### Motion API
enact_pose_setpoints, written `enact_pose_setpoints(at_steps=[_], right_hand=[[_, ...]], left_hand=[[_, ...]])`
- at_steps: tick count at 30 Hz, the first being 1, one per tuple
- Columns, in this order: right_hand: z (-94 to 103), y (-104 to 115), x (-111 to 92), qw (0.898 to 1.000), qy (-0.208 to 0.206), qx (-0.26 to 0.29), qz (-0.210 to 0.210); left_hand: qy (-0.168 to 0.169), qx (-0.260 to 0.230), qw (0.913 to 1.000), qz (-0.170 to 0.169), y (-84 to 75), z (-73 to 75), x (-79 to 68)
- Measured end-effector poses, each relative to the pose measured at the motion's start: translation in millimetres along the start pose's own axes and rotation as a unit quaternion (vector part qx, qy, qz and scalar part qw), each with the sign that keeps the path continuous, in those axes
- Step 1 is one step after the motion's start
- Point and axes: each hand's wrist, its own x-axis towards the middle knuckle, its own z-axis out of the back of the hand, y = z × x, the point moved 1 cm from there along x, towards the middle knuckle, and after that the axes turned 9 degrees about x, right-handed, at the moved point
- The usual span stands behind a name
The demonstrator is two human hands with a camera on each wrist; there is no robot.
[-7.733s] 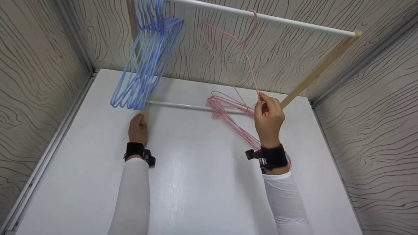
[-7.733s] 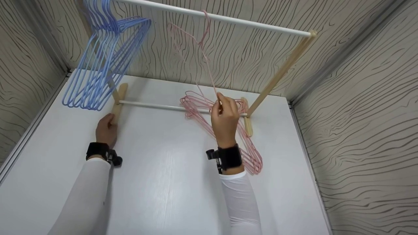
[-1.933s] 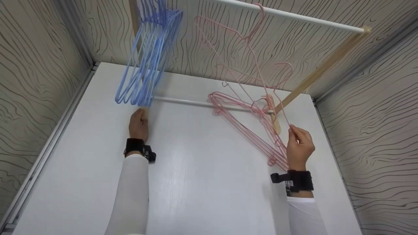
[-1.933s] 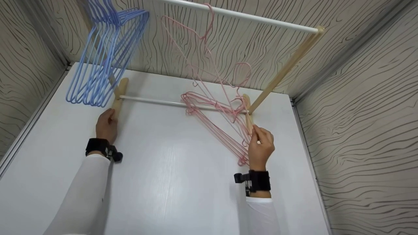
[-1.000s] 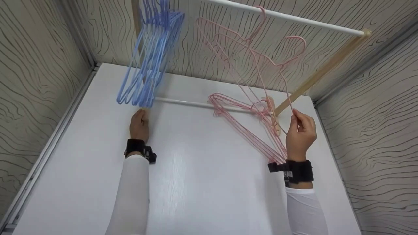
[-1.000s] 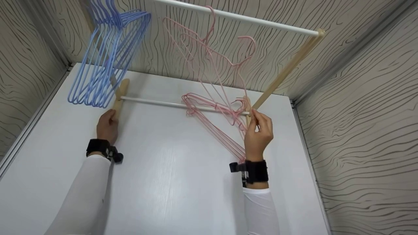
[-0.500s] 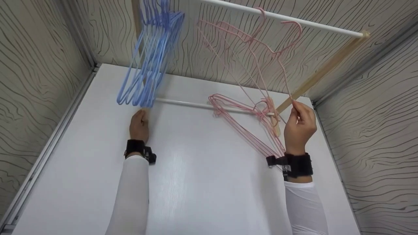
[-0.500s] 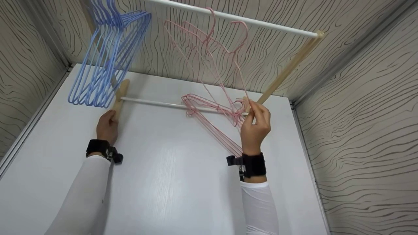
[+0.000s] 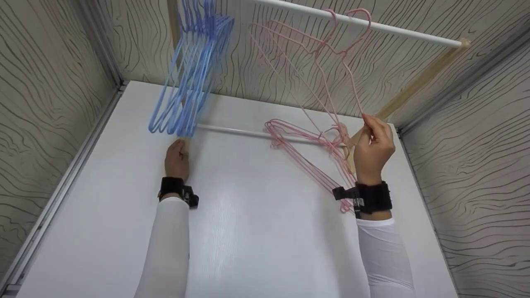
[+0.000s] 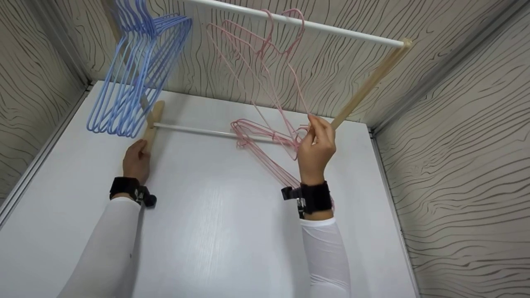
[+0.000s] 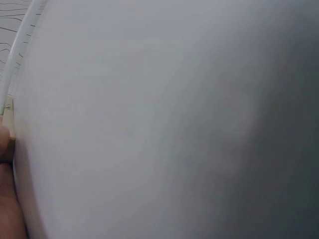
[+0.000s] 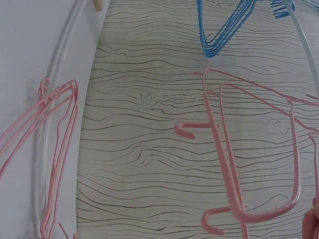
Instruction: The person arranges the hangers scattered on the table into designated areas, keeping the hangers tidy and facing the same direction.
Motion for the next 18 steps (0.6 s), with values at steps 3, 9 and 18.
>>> enact_pose_setpoints(at_steps=[3, 9, 18], right_hand=[[-5.3, 2, 1, 1.0, 0.0, 0.0, 0.002], [-14.1, 5, 1, 1.0, 0.012, 0.001, 0.002], [-17.7, 4, -1, 1.0, 0.027, 0.007, 0.004]], left_hand=[[-0.002, 0.0, 1.0, 0.004, 1.0, -0.3, 0.4], [0.004, -0.004, 1.0, 0.007, -0.2, 1.1, -1.1], [0.022, -0.003, 0.9995, 0.024, -5.5, 3.4, -2.7]])
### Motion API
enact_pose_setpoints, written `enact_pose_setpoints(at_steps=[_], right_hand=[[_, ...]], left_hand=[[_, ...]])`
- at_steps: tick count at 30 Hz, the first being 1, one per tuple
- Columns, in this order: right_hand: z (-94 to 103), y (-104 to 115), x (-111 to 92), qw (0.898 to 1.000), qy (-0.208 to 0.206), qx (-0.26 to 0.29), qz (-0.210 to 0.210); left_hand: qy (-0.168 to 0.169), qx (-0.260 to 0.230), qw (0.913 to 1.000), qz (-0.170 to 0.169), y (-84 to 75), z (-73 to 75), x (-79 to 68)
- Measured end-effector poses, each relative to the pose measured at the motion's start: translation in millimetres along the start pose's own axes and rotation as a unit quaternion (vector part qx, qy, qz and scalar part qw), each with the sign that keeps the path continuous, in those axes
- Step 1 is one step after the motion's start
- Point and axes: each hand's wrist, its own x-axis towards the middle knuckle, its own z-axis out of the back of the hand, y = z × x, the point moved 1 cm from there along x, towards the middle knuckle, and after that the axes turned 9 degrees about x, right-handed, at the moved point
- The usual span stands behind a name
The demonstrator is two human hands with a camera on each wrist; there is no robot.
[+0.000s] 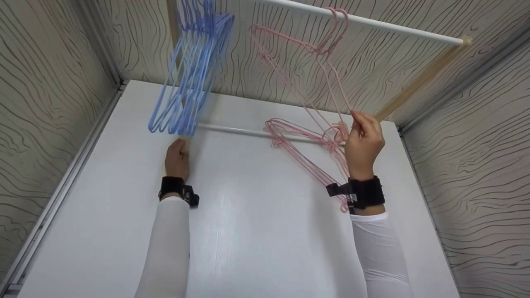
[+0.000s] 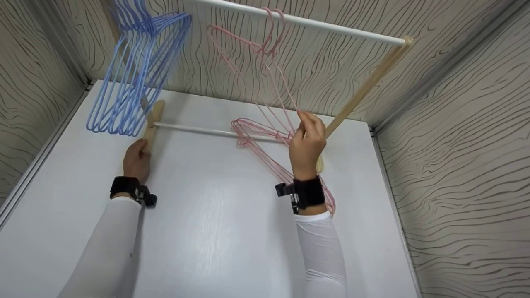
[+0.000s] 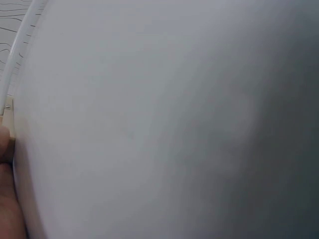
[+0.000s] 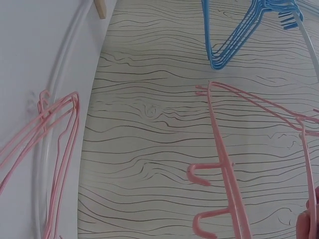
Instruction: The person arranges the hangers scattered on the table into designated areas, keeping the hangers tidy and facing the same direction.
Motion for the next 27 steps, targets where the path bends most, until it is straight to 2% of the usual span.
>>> enact_pose_setpoints(at_steps=[12, 19, 24, 27], right_hand=[[-3.1, 1, -6, 1.0, 0.01, 0.017, -0.024], [-4.4, 2, -11, 1.0, 0.013, 0.019, -0.013], [-4.6, 17, -17, 1.0, 0.016, 0.023, -0.009], [-2.2, 13, -22, 0.999, 0.021, 0.023, -0.008]], left_hand=[[0.006, -0.002, 1.0, 0.005, -0.9, 0.3, 0.3], [0.005, 0.0, 1.0, 0.002, 1.0, -1.2, 1.7], [0.005, -0.001, 1.0, 0.004, -1.0, -0.1, 1.2], [0.004, -0.005, 0.9999, 0.008, -0.9, 0.1, 1.2]])
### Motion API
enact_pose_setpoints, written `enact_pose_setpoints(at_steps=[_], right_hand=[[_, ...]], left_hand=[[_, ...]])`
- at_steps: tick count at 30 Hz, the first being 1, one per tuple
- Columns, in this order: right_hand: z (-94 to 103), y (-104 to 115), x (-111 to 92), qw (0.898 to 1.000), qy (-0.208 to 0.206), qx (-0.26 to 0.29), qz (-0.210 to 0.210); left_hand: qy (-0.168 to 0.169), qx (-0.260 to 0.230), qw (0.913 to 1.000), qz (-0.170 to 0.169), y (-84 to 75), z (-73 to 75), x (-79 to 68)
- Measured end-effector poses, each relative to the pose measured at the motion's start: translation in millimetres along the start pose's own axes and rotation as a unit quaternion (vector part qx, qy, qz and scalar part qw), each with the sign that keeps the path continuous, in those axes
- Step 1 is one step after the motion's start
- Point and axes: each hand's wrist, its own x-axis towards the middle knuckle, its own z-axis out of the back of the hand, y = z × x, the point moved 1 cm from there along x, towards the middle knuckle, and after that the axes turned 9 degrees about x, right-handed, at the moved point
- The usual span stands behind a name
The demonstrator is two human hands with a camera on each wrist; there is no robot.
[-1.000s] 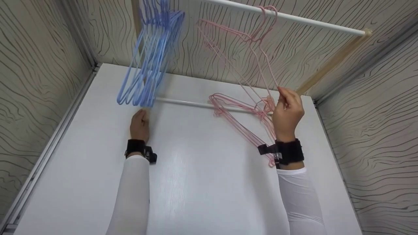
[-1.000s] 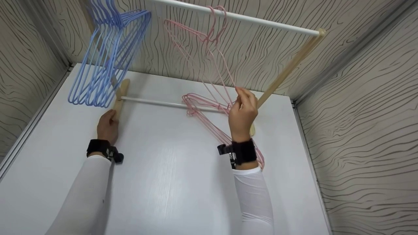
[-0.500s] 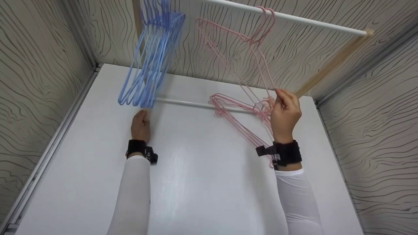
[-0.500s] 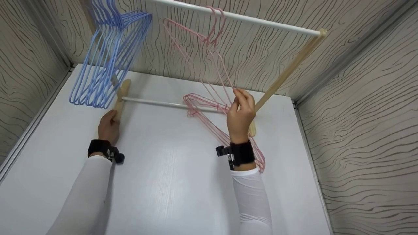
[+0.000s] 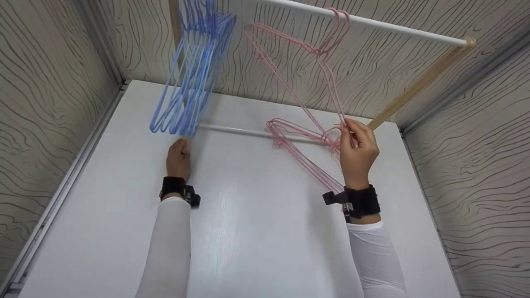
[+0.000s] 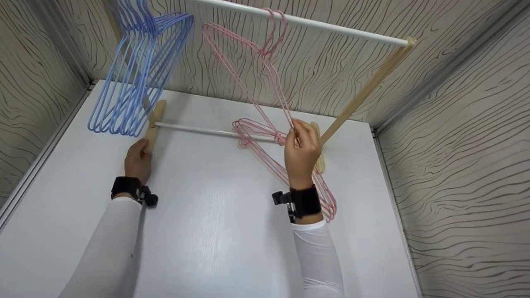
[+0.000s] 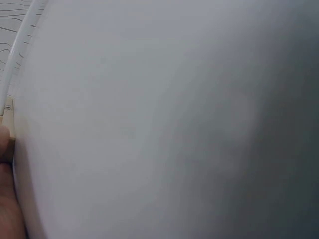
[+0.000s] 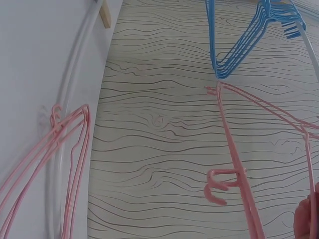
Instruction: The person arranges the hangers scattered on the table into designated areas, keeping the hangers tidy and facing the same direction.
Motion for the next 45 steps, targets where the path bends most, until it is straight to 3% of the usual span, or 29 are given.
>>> enact_pose_setpoints(at_steps=[9, 19, 26, 34, 37, 45], right_hand=[[11.0, -24, -20, 1.0, 0.013, -0.001, -0.001], [16.9, -3, -41, 1.0, 0.001, 0.02, -0.014], [30.0, -14, -59, 0.994, -0.013, 0.101, -0.036], [44.6, -24, -69, 0.996, -0.01, 0.084, -0.022], [50.3, -35, -74, 0.998, -0.009, 0.061, -0.024], [71.2, -103, -91, 0.996, 0.016, 0.018, -0.081]], left_hand=[[-0.008, 0.0, 0.9998, -0.016, 6.5, -1.4, 2.3], [0.0, 0.007, 0.9997, -0.024, 9.5, -1.2, 4.6], [0.01, 0.008, 0.9998, -0.013, 7.2, 0.5, 3.0], [0.008, 0.002, 0.9999, -0.006, 7.3, -0.3, 2.4], [0.001, -0.001, 0.9999, -0.014, 8.5, -1.3, 2.3], [-0.021, -0.01, 0.9993, -0.028, 12.8, -6.1, 4.6]])
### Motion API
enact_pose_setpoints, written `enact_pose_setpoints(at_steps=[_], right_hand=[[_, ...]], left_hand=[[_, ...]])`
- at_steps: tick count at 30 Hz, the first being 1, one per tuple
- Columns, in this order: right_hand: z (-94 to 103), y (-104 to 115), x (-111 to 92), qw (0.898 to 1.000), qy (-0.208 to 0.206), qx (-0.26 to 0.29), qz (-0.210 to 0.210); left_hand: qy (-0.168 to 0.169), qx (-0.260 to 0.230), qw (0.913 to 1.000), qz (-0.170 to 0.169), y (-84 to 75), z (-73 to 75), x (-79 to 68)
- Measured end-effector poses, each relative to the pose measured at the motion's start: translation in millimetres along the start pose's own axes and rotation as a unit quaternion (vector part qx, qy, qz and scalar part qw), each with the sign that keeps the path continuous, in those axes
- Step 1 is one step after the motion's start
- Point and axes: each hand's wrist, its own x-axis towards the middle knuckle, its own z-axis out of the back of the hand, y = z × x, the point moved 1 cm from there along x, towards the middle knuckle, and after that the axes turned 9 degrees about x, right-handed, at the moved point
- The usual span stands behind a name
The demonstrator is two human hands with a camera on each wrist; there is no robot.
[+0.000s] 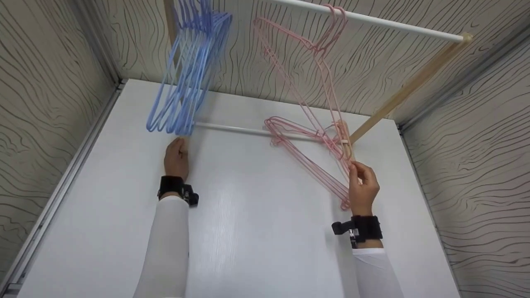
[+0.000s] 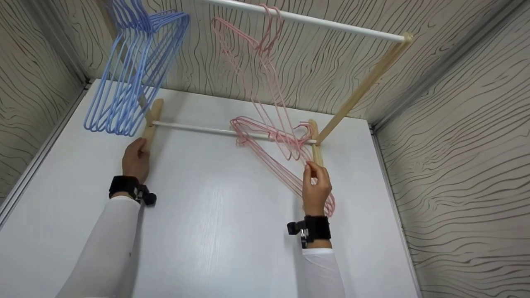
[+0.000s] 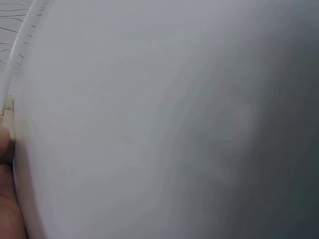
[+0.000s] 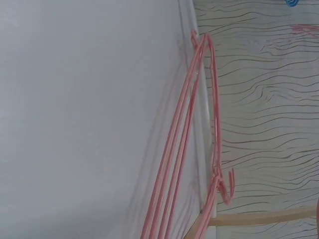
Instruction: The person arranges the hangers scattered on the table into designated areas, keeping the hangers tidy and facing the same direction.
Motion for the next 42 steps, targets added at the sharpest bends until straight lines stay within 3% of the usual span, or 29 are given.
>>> enact_pose_setpoints(at_steps=[6, 11, 18, 24, 42], right_hand=[[7.8, -23, -3, 0.994, 0.032, -0.075, -0.07], [11.3, -34, -3, 0.98, 0.076, -0.12, -0.141], [18.0, -46, -2, 0.96, 0.109, -0.158, -0.203], [20.4, -54, -4, 0.949, 0.118, -0.174, -0.233], [25.0, -72, -7, 0.936, 0.136, -0.203, -0.255]], left_hand=[[-0.003, 0.009, 1.0, -0.002, -1.1, 1.7, 0.0], [0.003, 0.017, 0.9998, 0.011, -6.2, 3.7, -3.1], [0.009, 0.013, 0.9998, 0.016, -9.0, 3.5, -4.4], [0.018, 0.012, 0.9996, 0.017, -9.8, 3.8, -4.3], [0.036, 0.02, 0.9986, 0.034, -9.5, 5.1, -3.4]])
